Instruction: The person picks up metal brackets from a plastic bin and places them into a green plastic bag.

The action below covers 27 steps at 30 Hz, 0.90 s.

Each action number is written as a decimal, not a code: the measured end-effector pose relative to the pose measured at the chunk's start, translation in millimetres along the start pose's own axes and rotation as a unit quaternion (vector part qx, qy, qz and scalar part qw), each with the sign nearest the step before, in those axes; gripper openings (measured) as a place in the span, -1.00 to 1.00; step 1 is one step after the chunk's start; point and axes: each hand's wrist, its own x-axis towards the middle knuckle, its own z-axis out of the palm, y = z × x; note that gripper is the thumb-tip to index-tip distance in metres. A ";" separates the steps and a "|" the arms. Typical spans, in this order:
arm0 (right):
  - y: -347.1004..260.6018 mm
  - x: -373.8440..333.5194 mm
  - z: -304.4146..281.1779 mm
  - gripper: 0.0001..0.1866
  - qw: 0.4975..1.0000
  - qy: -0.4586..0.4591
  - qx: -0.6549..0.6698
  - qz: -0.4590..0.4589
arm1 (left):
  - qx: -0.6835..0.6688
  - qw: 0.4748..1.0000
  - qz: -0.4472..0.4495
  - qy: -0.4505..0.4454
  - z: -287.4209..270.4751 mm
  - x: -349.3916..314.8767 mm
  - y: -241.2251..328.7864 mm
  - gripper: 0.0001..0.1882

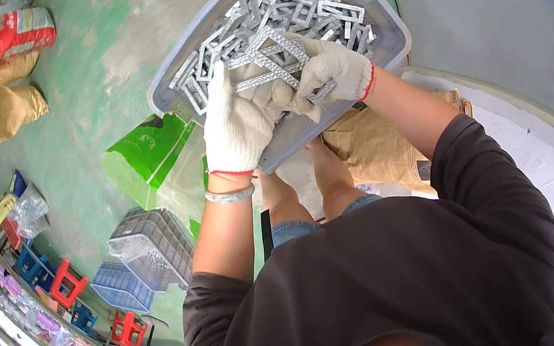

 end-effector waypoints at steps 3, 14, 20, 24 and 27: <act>-30.6 18.1 22.9 -0.09 0.980 0.016 0.087 0.176 | -0.009 0.998 0.047 0.049 -3.0 -1.4 6.2 -0.45; -73.6 13.7 50.0 0.01 0.962 -0.003 -0.162 0.218 | -0.156 0.980 0.102 -0.063 -27.1 -0.4 39.4 -0.44; -77.7 2.4 49.0 0.08 0.968 0.006 -0.084 0.237 | -0.205 0.965 0.127 -0.107 -31.3 -2.2 53.0 -0.37; -86.9 8.6 44.4 0.07 0.953 0.043 -0.038 0.296 | -0.178 0.974 0.110 -0.088 -28.8 -3.5 55.0 -0.26; -90.8 26.7 56.7 0.06 0.943 0.100 -0.075 0.308 | -0.102 0.988 0.098 -0.054 -28.0 -8.5 45.9 -0.20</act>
